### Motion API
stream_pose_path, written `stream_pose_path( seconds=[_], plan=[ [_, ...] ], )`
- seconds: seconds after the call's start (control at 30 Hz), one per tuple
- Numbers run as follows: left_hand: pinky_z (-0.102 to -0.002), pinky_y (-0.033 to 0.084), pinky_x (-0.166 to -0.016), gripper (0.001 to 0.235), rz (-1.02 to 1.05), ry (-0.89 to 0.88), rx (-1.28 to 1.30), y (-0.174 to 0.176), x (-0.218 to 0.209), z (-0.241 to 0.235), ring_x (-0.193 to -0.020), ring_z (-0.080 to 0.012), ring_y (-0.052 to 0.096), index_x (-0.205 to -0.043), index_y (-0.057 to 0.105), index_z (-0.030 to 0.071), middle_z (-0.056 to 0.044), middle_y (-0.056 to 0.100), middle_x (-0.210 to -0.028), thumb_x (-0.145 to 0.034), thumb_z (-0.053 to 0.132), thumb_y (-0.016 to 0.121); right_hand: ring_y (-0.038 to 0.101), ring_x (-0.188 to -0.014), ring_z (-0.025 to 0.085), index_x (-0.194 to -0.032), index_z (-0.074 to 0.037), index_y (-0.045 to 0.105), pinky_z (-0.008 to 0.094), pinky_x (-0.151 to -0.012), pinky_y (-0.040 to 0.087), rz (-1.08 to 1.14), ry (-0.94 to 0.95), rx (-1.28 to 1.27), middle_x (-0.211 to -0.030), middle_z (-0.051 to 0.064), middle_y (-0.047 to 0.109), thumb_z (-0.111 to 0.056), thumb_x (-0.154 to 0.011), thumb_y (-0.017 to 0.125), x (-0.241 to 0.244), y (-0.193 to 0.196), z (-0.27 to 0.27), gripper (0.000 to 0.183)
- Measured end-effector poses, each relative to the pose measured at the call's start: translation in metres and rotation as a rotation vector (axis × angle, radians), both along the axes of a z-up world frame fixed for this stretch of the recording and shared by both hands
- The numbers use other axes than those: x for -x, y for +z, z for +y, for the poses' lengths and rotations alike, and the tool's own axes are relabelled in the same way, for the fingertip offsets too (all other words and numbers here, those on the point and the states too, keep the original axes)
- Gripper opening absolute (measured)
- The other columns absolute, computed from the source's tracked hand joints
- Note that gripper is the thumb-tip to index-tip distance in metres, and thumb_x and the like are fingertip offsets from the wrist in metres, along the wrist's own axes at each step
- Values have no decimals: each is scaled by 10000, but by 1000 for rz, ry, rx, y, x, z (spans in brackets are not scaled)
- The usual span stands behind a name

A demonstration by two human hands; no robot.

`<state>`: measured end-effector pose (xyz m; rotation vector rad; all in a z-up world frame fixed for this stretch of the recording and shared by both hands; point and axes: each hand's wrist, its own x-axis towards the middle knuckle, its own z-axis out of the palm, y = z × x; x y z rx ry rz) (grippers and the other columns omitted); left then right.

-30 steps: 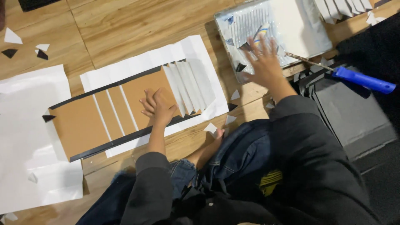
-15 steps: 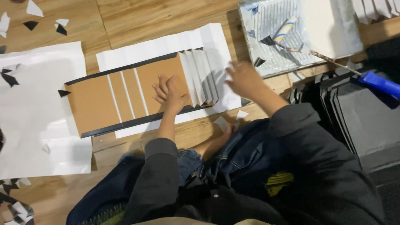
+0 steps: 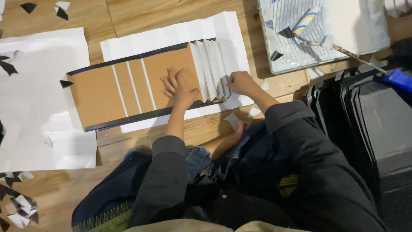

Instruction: The person sits on the floor and folds a piece of white paper into an accordion shape on a cardboard template. They use a blue-handled roller to press the folds and then place a black sheet of paper on the floor.

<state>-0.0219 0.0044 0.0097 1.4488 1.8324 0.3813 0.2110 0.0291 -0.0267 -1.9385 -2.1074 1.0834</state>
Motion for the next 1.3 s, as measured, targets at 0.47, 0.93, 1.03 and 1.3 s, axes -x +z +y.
stream_pose_path(
  seconds=[0.47, 0.93, 1.03, 1.3],
  plan=[
    [-646, -250, -987, 886, 0, 25, -26, 11, -5, -3, -1294, -455, -320, -1425, 238, 220, -135, -171, -1511, -732, 191, 788, 639, -956, 368, -1007, -30, 688, 428, -809, 515, 135, -76, 101, -952, 195, 669, -154, -824, 651, 11, 11, -9, 224],
    [-643, -238, -999, 879, 73, 21, 22, 19, -10, -2, -1304, -452, -307, -1430, 211, 201, -153, -180, -1507, -747, 209, 764, 622, -981, 372, -1021, -83, 674, 413, -821, 519, 156, -58, 67, -952, 195, 591, -144, -845, 650, 10, -2, -9, 188],
    [-641, -240, -997, 879, 80, 28, 17, 19, -8, 0, -1307, -450, -302, -1432, 214, 205, -150, -175, -1508, -746, 213, 765, 613, -996, 375, -1033, -84, 671, 419, -835, 513, 176, -64, 70, -967, 202, 571, -135, -853, 642, 13, 9, -9, 189],
    [-643, -235, -998, 884, 63, 28, 2, 18, -5, -1, -1310, -450, -297, -1434, 216, 211, -148, -180, -1508, -747, 233, 772, 625, -925, 367, -982, -48, 664, 410, -765, 533, 149, -49, 21, -906, 202, 554, -184, -869, 629, 11, -18, -3, 181]
  ],
)
